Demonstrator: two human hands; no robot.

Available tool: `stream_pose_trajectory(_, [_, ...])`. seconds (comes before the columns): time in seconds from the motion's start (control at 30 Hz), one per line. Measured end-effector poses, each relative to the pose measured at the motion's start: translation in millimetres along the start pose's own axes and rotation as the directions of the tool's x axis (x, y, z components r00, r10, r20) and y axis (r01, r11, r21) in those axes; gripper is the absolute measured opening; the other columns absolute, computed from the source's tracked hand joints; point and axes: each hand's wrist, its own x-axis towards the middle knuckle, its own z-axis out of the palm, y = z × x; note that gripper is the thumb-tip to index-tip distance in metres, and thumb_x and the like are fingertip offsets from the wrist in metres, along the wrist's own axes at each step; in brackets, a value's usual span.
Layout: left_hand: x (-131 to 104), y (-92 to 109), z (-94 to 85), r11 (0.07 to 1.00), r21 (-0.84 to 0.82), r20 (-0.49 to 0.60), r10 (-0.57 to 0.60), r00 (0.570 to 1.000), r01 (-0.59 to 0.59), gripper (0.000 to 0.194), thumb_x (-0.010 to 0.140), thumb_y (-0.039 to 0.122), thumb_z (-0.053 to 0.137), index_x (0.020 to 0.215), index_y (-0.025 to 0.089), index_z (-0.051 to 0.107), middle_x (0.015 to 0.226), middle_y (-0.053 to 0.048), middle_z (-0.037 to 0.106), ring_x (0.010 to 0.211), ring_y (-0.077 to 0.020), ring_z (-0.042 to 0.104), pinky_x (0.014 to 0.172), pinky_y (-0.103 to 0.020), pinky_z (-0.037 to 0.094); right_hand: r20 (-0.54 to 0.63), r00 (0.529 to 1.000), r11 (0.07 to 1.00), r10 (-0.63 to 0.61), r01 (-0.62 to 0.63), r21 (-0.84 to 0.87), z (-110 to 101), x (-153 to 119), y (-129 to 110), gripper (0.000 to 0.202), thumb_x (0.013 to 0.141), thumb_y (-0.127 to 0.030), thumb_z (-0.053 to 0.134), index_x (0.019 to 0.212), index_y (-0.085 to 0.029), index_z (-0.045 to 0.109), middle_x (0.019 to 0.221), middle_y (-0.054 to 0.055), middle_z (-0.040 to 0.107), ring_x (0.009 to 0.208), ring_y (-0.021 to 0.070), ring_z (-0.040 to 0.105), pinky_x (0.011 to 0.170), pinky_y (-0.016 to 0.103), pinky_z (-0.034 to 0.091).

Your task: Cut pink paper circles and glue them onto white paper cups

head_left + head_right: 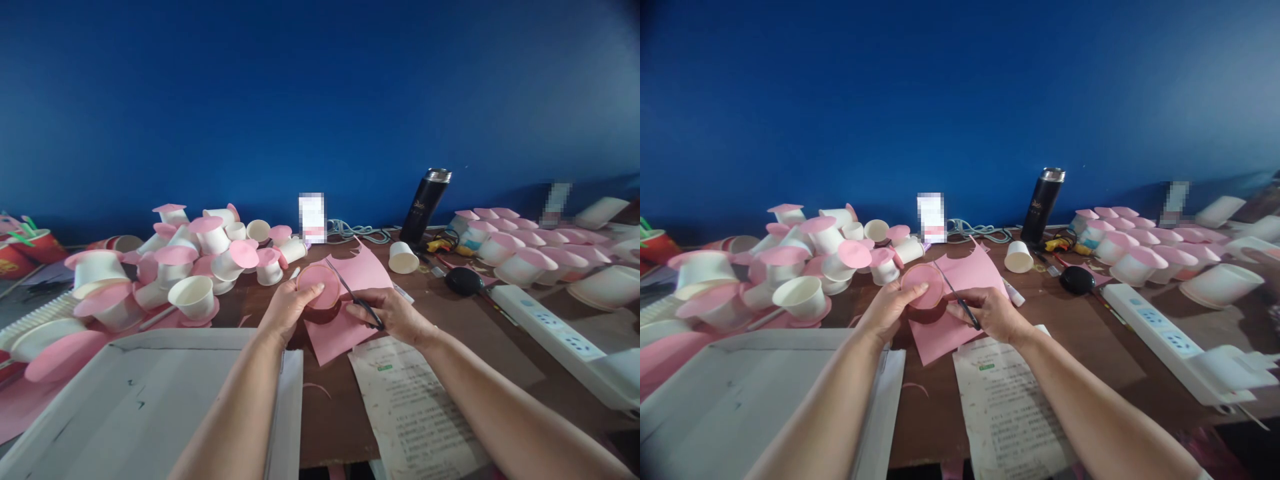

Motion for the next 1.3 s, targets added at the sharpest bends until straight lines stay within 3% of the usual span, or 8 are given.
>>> stream_pose_trajectory(0.3, [0.1,-0.7,1.3,0.999,-0.032,-0.031,0.011,0.999,-0.012,0.035,0.067,0.034,0.075,0.094,0.012,0.072,0.09,-0.011,0.072,0.084,-0.025,0.065,0.08,-0.035,0.049,-0.015,1.0,1.0,0.001,-0.001,-0.006,1.3,-0.1,-1.0,0.058,0.069,-0.058,0.068,0.106,-0.012,0.072,0.057,-0.002,0.045,0.054,0.008,0.031,0.047,0.023,0.028])
stream_pose_trajectory(0.53, [2.0,-3.5,2.7,0.996,-0.093,-0.077,0.001,0.997,-0.008,0.036,0.067,0.034,0.075,0.095,0.013,0.07,0.088,-0.009,0.072,0.077,-0.0225,0.066,0.076,-0.034,0.051,-0.055,0.998,1.0,0.001,-0.002,-0.011,0.7,1.1,-2.1,0.049,0.074,-0.051,0.067,0.105,-0.013,0.072,0.063,-0.001,0.05,0.057,0.0089,0.036,0.05,0.024,0.03])
stream_pose_trajectory(0.8, [3.8,-5.3,3.9,0.974,-0.219,-0.165,0.019,0.986,-0.055,0.037,0.066,0.031,0.076,0.096,0.012,0.068,0.087,-0.008,0.072,0.076,-0.021,0.066,0.074,-0.034,0.051,-0.003,1.0,0.992,0.007,-0.006,0.123,3.6,3.0,3.8,0.049,0.074,-0.051,0.067,0.106,-0.014,0.07,0.063,-0.002,0.051,0.058,0.0092,0.038,0.051,0.024,0.032])
stream_pose_trajectory(1.03, [2.1,1.5,6.9,0.945,-0.322,-0.138,0.014,0.99,-0.058,0.043,0.065,0.03,0.077,0.103,0.012,0.065,0.084,-0.007,0.072,0.076,-0.0216,0.067,0.075,-0.034,0.051,0.028,0.999,0.973,0.03,-0.036,0.226,7.5,4.4,9.2,0.056,0.069,-0.053,0.071,0.107,-0.012,0.069,0.059,-0.003,0.049,0.054,0.0079,0.038,0.051,0.024,0.032])
stream_pose_trajectory(1.3, [1.6,5.9,8.8,0.935,-0.346,-0.118,0.041,0.992,-0.079,0.047,0.063,0.032,0.079,0.103,0.013,0.065,0.088,-0.009,0.072,0.08,-0.0225,0.068,0.078,-0.035,0.051,0.019,0.998,0.975,0.054,-0.056,0.215,9.0,5.9,10.3,0.057,0.067,-0.054,0.072,0.104,-0.011,0.07,0.06,-0.002,0.049,0.055,0.0083,0.039,0.052,0.024,0.034])
